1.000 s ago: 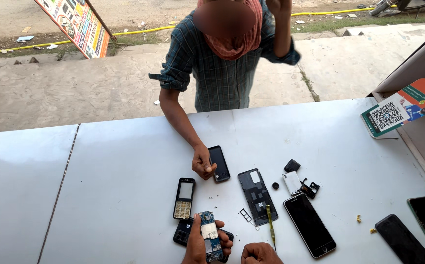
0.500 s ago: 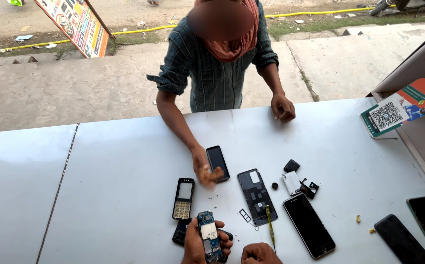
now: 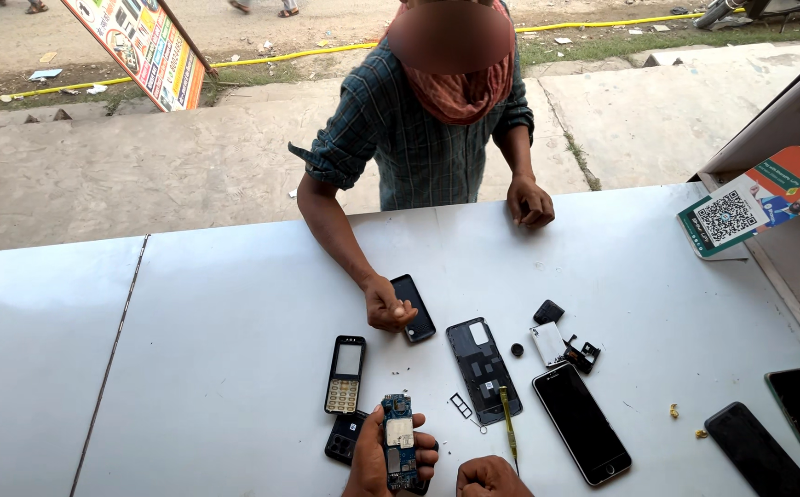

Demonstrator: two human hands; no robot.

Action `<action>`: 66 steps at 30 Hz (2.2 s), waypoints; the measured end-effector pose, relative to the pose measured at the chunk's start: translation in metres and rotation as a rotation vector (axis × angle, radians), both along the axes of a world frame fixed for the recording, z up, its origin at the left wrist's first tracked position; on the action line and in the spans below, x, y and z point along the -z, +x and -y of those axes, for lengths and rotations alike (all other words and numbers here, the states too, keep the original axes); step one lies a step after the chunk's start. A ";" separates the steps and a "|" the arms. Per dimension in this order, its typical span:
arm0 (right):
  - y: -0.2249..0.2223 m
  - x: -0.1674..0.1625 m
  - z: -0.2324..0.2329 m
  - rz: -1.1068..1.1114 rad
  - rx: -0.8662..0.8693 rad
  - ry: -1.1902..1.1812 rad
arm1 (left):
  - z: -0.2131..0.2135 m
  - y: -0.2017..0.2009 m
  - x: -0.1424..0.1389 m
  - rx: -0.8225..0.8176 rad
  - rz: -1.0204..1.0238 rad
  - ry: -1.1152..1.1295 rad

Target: The person disassembles a flip phone, removes the battery and internal components, and inspects the motherboard and keypad assembly. They handle several other disassembled phones and parts on the table while conversing with a customer.

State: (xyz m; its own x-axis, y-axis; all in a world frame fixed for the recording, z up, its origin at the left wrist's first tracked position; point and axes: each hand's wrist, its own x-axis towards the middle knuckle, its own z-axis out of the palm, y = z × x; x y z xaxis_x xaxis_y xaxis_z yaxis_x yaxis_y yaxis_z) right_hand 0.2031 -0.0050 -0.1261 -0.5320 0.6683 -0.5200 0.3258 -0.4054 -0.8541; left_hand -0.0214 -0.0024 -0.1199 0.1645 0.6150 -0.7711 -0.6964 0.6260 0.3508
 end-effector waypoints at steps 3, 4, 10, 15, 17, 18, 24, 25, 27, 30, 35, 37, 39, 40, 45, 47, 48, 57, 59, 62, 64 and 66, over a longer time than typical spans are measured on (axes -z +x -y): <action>0.000 0.002 0.001 0.043 0.009 -0.004 | 0.001 0.000 -0.004 0.010 -0.036 0.043; 0.000 0.002 0.002 0.061 0.021 -0.009 | 0.000 0.000 -0.006 0.015 -0.047 0.058; 0.004 0.003 0.008 0.081 0.098 -0.040 | 0.001 0.000 -0.022 -0.044 -0.020 0.019; 0.010 0.014 0.009 0.049 0.105 0.019 | 0.001 0.001 -0.024 -0.045 -0.126 -0.037; 0.010 0.017 0.009 0.043 0.092 0.065 | 0.000 0.005 -0.020 0.008 -0.182 -0.024; 0.009 0.018 0.009 0.009 0.105 0.033 | 0.001 0.007 -0.018 0.008 -0.193 0.023; 0.009 0.013 0.014 0.039 0.281 -0.076 | -0.004 0.013 -0.018 -0.018 -0.192 0.136; 0.009 0.009 0.014 0.079 0.342 -0.063 | -0.004 0.012 -0.021 -0.043 -0.159 0.155; 0.010 0.000 0.012 0.062 0.459 -0.074 | -0.004 0.010 -0.026 -0.070 -0.104 0.172; 0.012 -0.017 0.005 -0.051 0.571 -0.088 | -0.004 0.011 -0.032 -0.061 -0.048 0.177; 0.009 -0.043 -0.003 0.009 0.592 -0.051 | -0.001 0.024 -0.039 -0.038 0.040 0.264; 0.005 -0.051 -0.006 0.023 0.588 -0.093 | 0.001 0.027 -0.044 -0.023 0.101 0.285; 0.002 -0.057 -0.007 0.035 0.589 -0.124 | 0.003 0.027 -0.049 -0.005 0.135 0.299; 0.001 -0.060 -0.008 0.042 0.591 -0.134 | 0.003 0.027 -0.052 0.006 0.139 0.301; -0.002 -0.067 -0.008 0.096 0.604 -0.169 | 0.004 0.028 -0.060 0.062 0.105 0.317; -0.003 -0.068 -0.007 0.117 0.585 -0.165 | 0.006 0.029 -0.061 0.074 0.082 0.314; -0.003 -0.069 -0.006 0.115 0.583 -0.163 | 0.006 0.030 -0.061 0.067 0.084 0.317; -0.006 -0.069 -0.004 0.108 0.570 -0.154 | 0.008 0.030 -0.048 0.045 0.053 0.367; -0.007 -0.069 -0.002 0.088 0.567 -0.156 | 0.010 0.033 -0.044 0.047 0.043 0.357; -0.010 -0.067 -0.002 0.104 0.597 -0.175 | 0.013 0.035 -0.038 0.072 0.017 0.352; -0.012 -0.064 -0.001 0.124 0.602 -0.161 | 0.015 0.036 -0.036 0.075 0.010 0.359; -0.011 -0.061 0.000 0.141 0.601 -0.141 | 0.016 0.038 -0.034 0.075 0.003 0.354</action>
